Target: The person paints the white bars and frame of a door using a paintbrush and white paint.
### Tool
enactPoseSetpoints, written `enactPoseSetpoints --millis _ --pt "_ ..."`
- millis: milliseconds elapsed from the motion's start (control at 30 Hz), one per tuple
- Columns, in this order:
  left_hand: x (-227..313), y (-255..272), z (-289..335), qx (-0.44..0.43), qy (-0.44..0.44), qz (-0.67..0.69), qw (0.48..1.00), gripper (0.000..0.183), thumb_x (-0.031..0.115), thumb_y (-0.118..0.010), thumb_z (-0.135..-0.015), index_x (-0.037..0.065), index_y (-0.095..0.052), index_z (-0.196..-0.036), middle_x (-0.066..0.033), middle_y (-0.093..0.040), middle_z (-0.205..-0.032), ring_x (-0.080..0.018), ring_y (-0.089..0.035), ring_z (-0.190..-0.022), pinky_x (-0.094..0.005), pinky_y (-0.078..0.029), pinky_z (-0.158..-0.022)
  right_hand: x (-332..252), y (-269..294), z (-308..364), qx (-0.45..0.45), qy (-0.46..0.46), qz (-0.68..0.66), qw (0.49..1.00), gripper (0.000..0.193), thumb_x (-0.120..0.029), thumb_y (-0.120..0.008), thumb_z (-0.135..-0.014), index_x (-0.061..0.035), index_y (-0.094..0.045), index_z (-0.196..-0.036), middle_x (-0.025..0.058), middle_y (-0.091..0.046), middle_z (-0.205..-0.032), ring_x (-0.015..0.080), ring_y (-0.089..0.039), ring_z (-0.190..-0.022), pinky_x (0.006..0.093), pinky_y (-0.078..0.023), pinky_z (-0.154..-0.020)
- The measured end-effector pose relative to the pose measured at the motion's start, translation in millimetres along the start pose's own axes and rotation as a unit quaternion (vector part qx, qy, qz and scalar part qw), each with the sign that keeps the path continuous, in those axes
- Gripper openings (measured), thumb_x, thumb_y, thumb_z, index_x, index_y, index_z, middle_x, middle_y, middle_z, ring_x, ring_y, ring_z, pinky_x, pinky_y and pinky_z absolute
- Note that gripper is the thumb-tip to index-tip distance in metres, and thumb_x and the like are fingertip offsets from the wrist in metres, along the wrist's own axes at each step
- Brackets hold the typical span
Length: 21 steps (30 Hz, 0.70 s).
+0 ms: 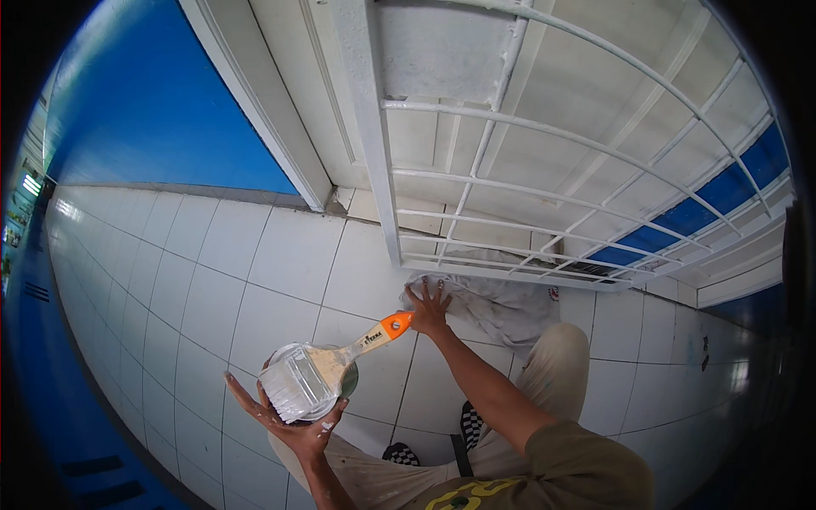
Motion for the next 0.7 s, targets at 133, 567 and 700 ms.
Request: enactPoseSetpoints --millis 133,567,700 --pt "8 -18 5 -0.021 -0.002 0.048 0.999 0.142 0.06 -0.095 -0.046 0.027 -0.022 -0.163 -0.0141 -0.011 -0.168 -0.0406 -0.048 -0.139 -0.0599 -0.052 -0.109 18 2 -6 0.198 0.112 -0.101 0.969 0.063 -0.035 -0.073 -0.087 -0.0152 -0.057 -0.144 0.0192 -0.045 -0.155 0.0468 -0.039 -0.141 0.0672 -0.03 -0.114" --pt "180 19 -47 -0.152 -0.134 -0.006 0.979 0.133 0.053 -0.097 -0.055 0.041 -0.018 -0.161 -0.0184 -0.002 -0.168 -0.0441 -0.049 -0.137 -0.0605 -0.054 -0.106 -46 107 128 0.103 0.191 -0.223 0.95 0.038 -0.014 -0.079 -0.08 -0.0066 -0.069 -0.116 0.0146 -0.07 -0.117 0.0301 -0.067 -0.117 0.0375 -0.054 -0.102" --pt "238 38 -63 -0.113 -0.117 0.084 0.983 0.13 0.064 -0.094 -0.054 0.037 -0.025 -0.161 -0.0204 -0.008 -0.168 -0.0454 -0.052 -0.135 -0.0645 -0.051 -0.106 -63 225 187 -0.102 0.171 -0.468 0.861 0.058 -0.006 -0.078 -0.084 -0.0048 -0.06 -0.139 0.0108 -0.072 -0.118 0.0247 -0.07 -0.107 0.033 -0.056 -0.095"
Point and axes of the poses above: each hand's wrist, its own z-axis away from the middle knuckle, its own y-axis out of the back of the hand, x = y × z, the point moved 4 cm from there along -z, towards the middle knuckle
